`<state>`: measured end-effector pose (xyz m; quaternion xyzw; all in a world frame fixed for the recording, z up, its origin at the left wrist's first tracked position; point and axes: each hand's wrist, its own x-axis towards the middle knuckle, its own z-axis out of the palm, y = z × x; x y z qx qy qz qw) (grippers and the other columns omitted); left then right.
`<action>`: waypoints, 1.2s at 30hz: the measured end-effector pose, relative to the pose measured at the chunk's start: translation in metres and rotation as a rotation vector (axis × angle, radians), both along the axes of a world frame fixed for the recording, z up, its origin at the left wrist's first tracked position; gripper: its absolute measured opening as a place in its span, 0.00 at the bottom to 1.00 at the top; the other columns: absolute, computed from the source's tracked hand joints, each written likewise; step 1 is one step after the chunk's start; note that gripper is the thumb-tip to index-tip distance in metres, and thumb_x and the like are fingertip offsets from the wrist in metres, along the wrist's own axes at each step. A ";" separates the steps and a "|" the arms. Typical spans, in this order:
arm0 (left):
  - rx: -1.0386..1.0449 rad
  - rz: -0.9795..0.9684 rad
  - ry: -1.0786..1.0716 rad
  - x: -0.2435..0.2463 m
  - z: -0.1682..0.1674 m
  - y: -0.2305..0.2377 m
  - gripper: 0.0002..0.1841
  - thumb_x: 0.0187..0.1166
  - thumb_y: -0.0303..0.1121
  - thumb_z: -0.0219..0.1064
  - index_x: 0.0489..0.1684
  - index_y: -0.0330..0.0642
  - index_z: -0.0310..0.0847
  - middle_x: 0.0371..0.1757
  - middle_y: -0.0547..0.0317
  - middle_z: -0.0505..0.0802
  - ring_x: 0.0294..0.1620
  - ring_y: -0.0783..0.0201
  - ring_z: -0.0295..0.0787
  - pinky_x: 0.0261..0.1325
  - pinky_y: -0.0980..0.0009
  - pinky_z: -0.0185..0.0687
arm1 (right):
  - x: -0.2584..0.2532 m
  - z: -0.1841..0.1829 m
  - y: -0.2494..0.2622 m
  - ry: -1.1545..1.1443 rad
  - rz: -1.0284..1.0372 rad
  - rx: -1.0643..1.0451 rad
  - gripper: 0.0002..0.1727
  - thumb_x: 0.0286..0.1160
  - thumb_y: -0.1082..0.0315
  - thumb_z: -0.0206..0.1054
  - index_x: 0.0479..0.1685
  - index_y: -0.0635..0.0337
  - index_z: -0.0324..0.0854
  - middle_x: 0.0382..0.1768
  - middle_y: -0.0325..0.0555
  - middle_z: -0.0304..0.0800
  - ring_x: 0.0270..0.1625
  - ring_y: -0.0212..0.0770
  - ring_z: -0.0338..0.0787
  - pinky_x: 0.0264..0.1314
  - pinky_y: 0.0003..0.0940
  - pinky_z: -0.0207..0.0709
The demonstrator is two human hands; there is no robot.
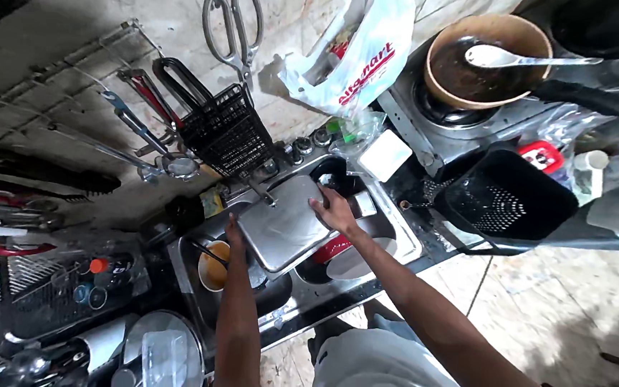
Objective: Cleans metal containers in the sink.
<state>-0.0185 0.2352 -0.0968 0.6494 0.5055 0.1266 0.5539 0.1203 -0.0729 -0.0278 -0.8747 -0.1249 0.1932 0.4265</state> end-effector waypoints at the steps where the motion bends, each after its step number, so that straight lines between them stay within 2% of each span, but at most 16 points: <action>1: -0.044 0.016 -0.046 -0.005 0.006 -0.002 0.29 0.95 0.50 0.45 0.65 0.32 0.80 0.56 0.41 0.91 0.54 0.58 0.88 0.61 0.58 0.85 | 0.000 0.002 0.001 -0.001 0.021 0.030 0.41 0.78 0.35 0.64 0.89 0.43 0.69 0.76 0.52 0.81 0.76 0.55 0.82 0.78 0.61 0.74; 3: -0.147 0.071 -0.137 -0.014 0.012 -0.006 0.27 0.96 0.47 0.43 0.72 0.33 0.76 0.61 0.43 0.89 0.58 0.61 0.86 0.63 0.61 0.84 | -0.002 0.003 0.003 0.012 0.039 0.091 0.39 0.77 0.37 0.68 0.88 0.41 0.71 0.77 0.51 0.80 0.79 0.54 0.79 0.80 0.60 0.73; 6: -0.225 0.122 -0.170 -0.022 0.023 -0.013 0.27 0.96 0.47 0.41 0.78 0.35 0.70 0.67 0.44 0.87 0.63 0.62 0.84 0.65 0.62 0.82 | -0.004 0.002 0.005 0.047 0.031 0.172 0.37 0.76 0.41 0.70 0.86 0.41 0.72 0.78 0.51 0.78 0.77 0.54 0.79 0.77 0.60 0.75; 12: -0.183 0.112 -0.126 -0.024 0.032 -0.022 0.28 0.96 0.47 0.41 0.78 0.34 0.71 0.70 0.43 0.85 0.67 0.60 0.83 0.70 0.61 0.79 | -0.002 0.006 0.005 0.164 0.027 0.277 0.35 0.77 0.47 0.72 0.85 0.43 0.73 0.79 0.50 0.77 0.75 0.49 0.83 0.75 0.55 0.80; 15: -0.190 0.097 -0.157 -0.024 0.032 -0.022 0.28 0.96 0.47 0.40 0.79 0.35 0.70 0.71 0.44 0.84 0.67 0.62 0.81 0.70 0.63 0.78 | 0.006 0.003 -0.006 0.307 -0.020 0.391 0.26 0.84 0.47 0.66 0.78 0.43 0.80 0.75 0.44 0.84 0.73 0.43 0.86 0.75 0.52 0.80; 17: -0.186 0.099 -0.134 -0.026 0.029 -0.022 0.29 0.96 0.48 0.39 0.80 0.36 0.69 0.73 0.43 0.83 0.69 0.60 0.81 0.72 0.61 0.78 | 0.012 -0.010 -0.017 0.349 -0.109 0.345 0.26 0.86 0.43 0.61 0.75 0.44 0.82 0.71 0.44 0.88 0.71 0.45 0.87 0.72 0.55 0.80; 19: -0.151 0.075 -0.088 -0.031 0.021 -0.021 0.29 0.97 0.48 0.38 0.82 0.35 0.67 0.76 0.41 0.81 0.73 0.57 0.79 0.76 0.58 0.75 | 0.021 -0.030 -0.025 0.399 -0.155 0.207 0.32 0.82 0.38 0.62 0.78 0.48 0.79 0.72 0.50 0.86 0.72 0.51 0.86 0.73 0.62 0.77; 21: -0.145 0.039 -0.050 -0.033 0.030 -0.026 0.29 0.97 0.47 0.36 0.84 0.35 0.65 0.78 0.41 0.79 0.75 0.57 0.77 0.78 0.59 0.73 | 0.026 -0.051 -0.030 0.495 -0.142 0.156 0.36 0.82 0.35 0.61 0.80 0.49 0.75 0.72 0.53 0.85 0.71 0.53 0.86 0.72 0.61 0.79; 23: -0.145 0.031 -0.041 -0.030 0.046 -0.034 0.29 0.97 0.46 0.37 0.83 0.33 0.65 0.77 0.40 0.79 0.74 0.57 0.77 0.77 0.58 0.72 | 0.023 -0.063 -0.033 0.597 -0.103 0.177 0.37 0.82 0.32 0.58 0.79 0.50 0.77 0.70 0.55 0.86 0.69 0.53 0.86 0.70 0.57 0.79; 24: -0.138 0.033 -0.042 -0.027 0.051 -0.036 0.28 0.97 0.46 0.38 0.81 0.33 0.67 0.76 0.40 0.80 0.73 0.56 0.77 0.76 0.58 0.73 | 0.020 -0.065 -0.033 0.612 -0.085 0.188 0.37 0.83 0.33 0.57 0.77 0.52 0.79 0.68 0.55 0.87 0.68 0.51 0.88 0.71 0.55 0.80; 26: -0.131 0.010 -0.042 -0.025 0.041 -0.035 0.30 0.96 0.50 0.39 0.82 0.35 0.68 0.76 0.42 0.82 0.74 0.57 0.79 0.77 0.58 0.74 | 0.015 -0.066 -0.035 0.601 -0.085 0.200 0.34 0.86 0.36 0.55 0.72 0.55 0.82 0.64 0.55 0.90 0.65 0.48 0.89 0.71 0.52 0.81; 30: -0.039 0.058 -0.010 -0.029 0.033 -0.046 0.27 0.96 0.44 0.44 0.81 0.30 0.68 0.77 0.37 0.80 0.78 0.52 0.76 0.81 0.56 0.70 | 0.012 -0.062 -0.033 0.548 -0.220 0.156 0.29 0.89 0.42 0.57 0.65 0.58 0.85 0.58 0.58 0.90 0.60 0.51 0.89 0.65 0.56 0.80; 33: -0.044 0.062 -0.170 -0.032 0.045 -0.065 0.27 0.97 0.45 0.39 0.85 0.39 0.66 0.81 0.45 0.79 0.80 0.58 0.74 0.82 0.59 0.69 | 0.010 -0.067 -0.029 0.513 -0.300 0.161 0.24 0.90 0.48 0.59 0.61 0.59 0.87 0.54 0.57 0.91 0.56 0.51 0.90 0.62 0.57 0.82; 36: -0.134 0.077 -0.313 -0.048 0.025 -0.077 0.28 0.97 0.45 0.37 0.91 0.44 0.59 0.87 0.50 0.73 0.85 0.61 0.70 0.86 0.58 0.66 | 0.009 -0.073 -0.025 0.501 -0.338 0.177 0.22 0.89 0.50 0.61 0.58 0.59 0.89 0.51 0.56 0.93 0.53 0.50 0.91 0.62 0.55 0.82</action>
